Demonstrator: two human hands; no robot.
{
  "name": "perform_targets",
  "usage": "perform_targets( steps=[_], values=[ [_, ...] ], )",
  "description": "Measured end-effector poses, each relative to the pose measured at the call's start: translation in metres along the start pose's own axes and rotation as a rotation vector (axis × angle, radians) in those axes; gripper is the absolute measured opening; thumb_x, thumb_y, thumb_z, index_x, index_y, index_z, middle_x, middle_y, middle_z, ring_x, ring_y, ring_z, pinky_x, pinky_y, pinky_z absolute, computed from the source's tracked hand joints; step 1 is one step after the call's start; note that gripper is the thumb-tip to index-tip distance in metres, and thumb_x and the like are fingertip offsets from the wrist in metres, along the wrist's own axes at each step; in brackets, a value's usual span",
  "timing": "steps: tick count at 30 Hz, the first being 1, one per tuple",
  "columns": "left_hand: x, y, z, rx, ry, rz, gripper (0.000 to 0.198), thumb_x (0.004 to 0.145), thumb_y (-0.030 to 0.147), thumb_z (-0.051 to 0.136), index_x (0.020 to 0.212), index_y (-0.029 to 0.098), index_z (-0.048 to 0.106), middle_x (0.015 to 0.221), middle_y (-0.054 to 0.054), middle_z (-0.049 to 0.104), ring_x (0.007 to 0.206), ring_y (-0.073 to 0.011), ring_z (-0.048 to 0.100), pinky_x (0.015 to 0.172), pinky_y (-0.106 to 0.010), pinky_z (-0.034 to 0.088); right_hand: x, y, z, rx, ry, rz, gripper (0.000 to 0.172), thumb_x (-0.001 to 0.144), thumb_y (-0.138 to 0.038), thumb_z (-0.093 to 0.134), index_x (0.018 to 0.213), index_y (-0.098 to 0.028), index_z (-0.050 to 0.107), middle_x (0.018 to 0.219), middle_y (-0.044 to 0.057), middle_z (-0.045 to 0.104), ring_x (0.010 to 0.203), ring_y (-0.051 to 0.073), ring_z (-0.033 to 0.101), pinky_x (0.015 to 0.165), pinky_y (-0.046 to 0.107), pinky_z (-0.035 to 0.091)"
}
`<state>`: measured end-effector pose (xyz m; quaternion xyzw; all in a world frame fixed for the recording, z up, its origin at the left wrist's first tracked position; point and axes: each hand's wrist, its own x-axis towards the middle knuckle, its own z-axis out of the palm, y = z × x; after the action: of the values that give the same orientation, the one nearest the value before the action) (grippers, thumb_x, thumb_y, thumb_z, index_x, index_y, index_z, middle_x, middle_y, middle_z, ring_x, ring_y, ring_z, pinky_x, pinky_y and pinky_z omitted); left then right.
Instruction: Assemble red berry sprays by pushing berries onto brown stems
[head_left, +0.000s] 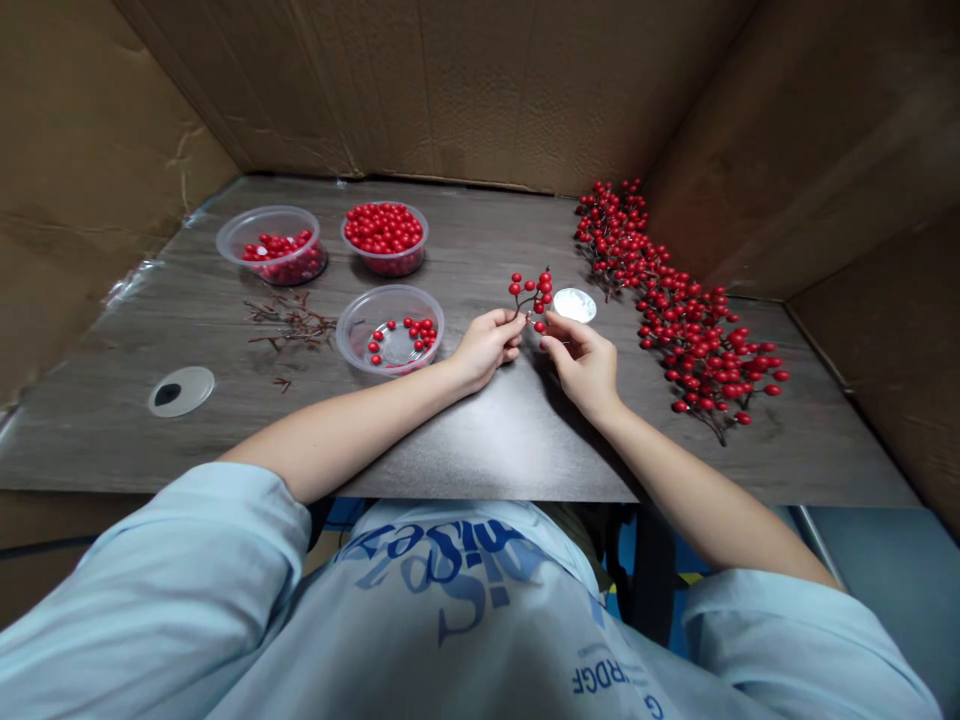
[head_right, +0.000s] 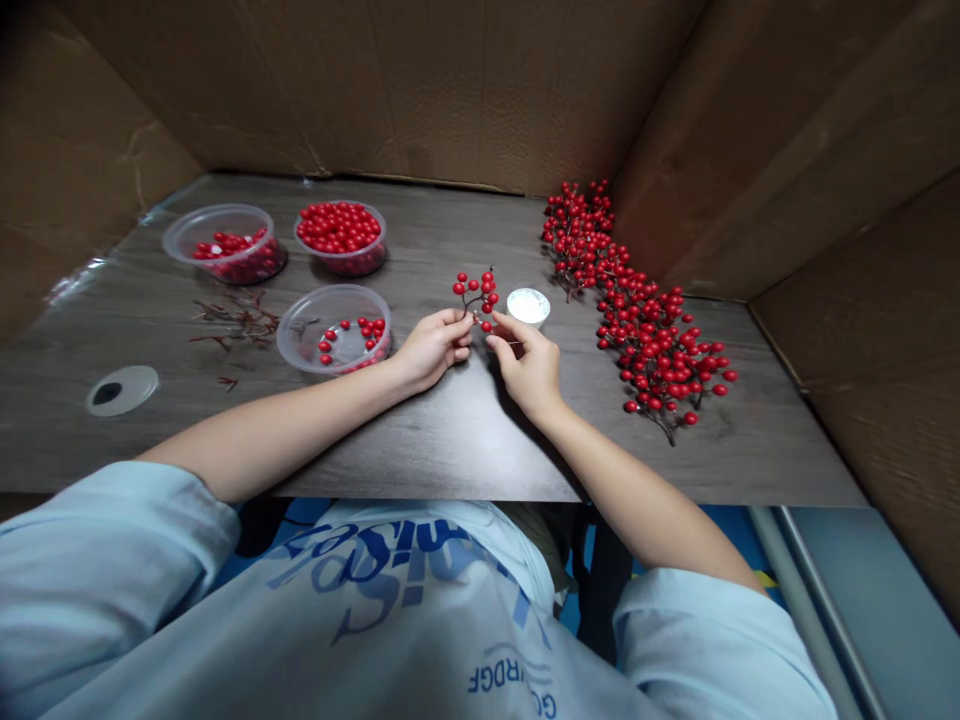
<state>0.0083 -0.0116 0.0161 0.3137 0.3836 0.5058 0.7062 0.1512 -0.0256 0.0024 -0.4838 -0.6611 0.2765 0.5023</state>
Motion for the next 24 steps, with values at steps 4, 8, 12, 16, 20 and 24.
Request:
perform_targets(
  steps=[4, 8, 12, 16, 20, 24],
  values=[
    [0.0009, -0.0008, -0.0022, -0.019, -0.003, 0.001, 0.009, 0.082, 0.009, 0.052, 0.073, 0.01, 0.05, 0.065, 0.003, 0.044, 0.05, -0.0021, 0.039, 0.041, -0.013, 0.028, 0.0013, 0.0014, -0.0031, -0.106, -0.031, -0.048, 0.023, 0.078, -0.022, 0.057, 0.095, -0.014, 0.071, 0.093, 0.008, 0.071, 0.08, 0.017, 0.065, 0.074, 0.03, 0.052],
    [0.0009, -0.0011, -0.0032, -0.021, -0.008, 0.009, 0.009, 0.082, 0.009, 0.051, 0.074, 0.01, 0.049, 0.065, 0.003, 0.044, 0.05, -0.0018, 0.039, 0.041, -0.013, 0.028, 0.0025, 0.0026, -0.0058, -0.163, -0.042, -0.066, 0.023, 0.079, -0.024, 0.056, 0.093, -0.014, 0.072, 0.086, 0.008, 0.071, 0.073, 0.016, 0.063, 0.068, 0.029, 0.049],
    [0.0011, -0.001, -0.0037, -0.03, -0.002, 0.015, 0.008, 0.082, 0.009, 0.052, 0.074, 0.01, 0.049, 0.067, 0.003, 0.045, 0.05, -0.0015, 0.039, 0.042, -0.012, 0.029, 0.0024, 0.0022, -0.0069, -0.181, -0.05, -0.079, 0.022, 0.08, -0.025, 0.055, 0.09, -0.014, 0.072, 0.084, 0.007, 0.069, 0.073, 0.015, 0.061, 0.068, 0.028, 0.047],
    [0.0012, -0.0015, -0.004, -0.025, -0.004, 0.016, 0.008, 0.082, 0.01, 0.052, 0.074, 0.01, 0.049, 0.068, 0.003, 0.045, 0.05, -0.0016, 0.039, 0.042, -0.013, 0.029, 0.0026, 0.0022, -0.0077, -0.186, -0.073, -0.074, 0.022, 0.081, -0.028, 0.053, 0.083, -0.015, 0.071, 0.076, 0.006, 0.066, 0.07, 0.015, 0.059, 0.066, 0.029, 0.046],
    [0.0006, -0.0011, -0.0037, -0.014, -0.002, 0.017, 0.009, 0.082, 0.01, 0.052, 0.073, 0.011, 0.049, 0.066, 0.003, 0.044, 0.05, -0.002, 0.038, 0.042, -0.013, 0.029, 0.0027, 0.0036, -0.0074, -0.11, -0.087, 0.004, 0.017, 0.079, -0.028, 0.056, 0.082, -0.015, 0.066, 0.076, 0.005, 0.064, 0.065, 0.014, 0.057, 0.063, 0.029, 0.046],
    [0.0001, -0.001, -0.0035, -0.003, -0.002, 0.02, 0.009, 0.082, 0.009, 0.051, 0.074, 0.01, 0.049, 0.068, 0.002, 0.047, 0.05, -0.0019, 0.038, 0.041, -0.013, 0.028, 0.0025, 0.0003, -0.0086, -0.001, -0.063, 0.092, 0.015, 0.074, -0.027, 0.06, 0.084, -0.015, 0.062, 0.073, 0.002, 0.063, 0.055, 0.011, 0.056, 0.054, 0.026, 0.044]
  ],
)
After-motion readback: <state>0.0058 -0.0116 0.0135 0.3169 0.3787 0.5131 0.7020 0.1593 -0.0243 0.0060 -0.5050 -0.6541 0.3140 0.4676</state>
